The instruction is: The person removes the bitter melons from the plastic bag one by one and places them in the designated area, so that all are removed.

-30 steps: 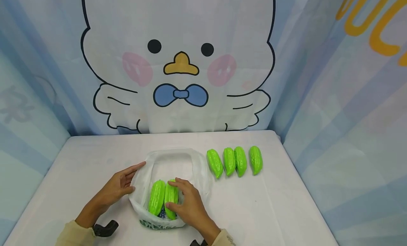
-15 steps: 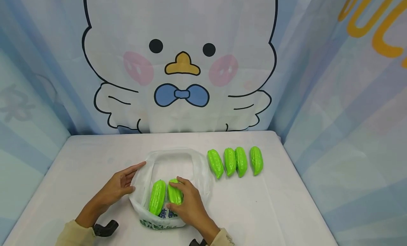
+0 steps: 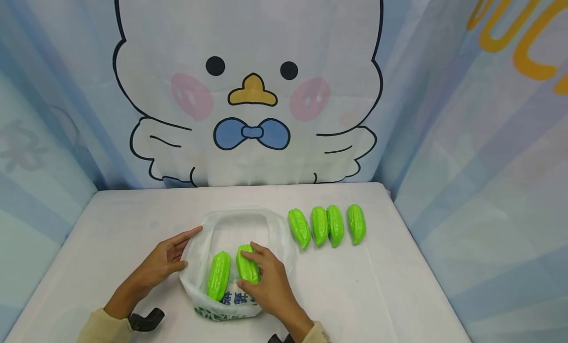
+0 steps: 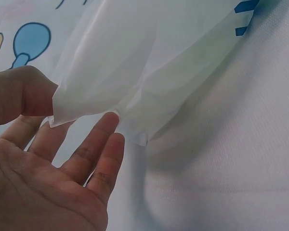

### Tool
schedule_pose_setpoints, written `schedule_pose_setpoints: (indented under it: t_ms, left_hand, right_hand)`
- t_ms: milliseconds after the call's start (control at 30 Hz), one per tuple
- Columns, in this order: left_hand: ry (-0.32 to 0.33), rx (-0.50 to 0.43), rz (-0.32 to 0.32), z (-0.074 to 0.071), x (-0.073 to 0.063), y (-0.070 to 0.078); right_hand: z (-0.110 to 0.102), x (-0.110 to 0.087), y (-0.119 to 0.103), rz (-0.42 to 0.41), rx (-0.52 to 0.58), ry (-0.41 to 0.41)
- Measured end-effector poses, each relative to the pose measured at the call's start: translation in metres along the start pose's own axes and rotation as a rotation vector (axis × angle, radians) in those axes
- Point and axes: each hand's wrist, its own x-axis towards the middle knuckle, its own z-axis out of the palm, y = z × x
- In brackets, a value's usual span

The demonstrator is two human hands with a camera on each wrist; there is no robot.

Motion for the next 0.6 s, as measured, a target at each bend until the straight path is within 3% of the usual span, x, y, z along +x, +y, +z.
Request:
schedule_pose_setpoints:
  t_ms: [600]
  left_hand:
    - [0.0, 0.002, -0.009, 0.002, 0.001, 0.002]
  right_hand:
    - [-0.03, -0.017, 0.005, 0.041, 0.051, 0.146]
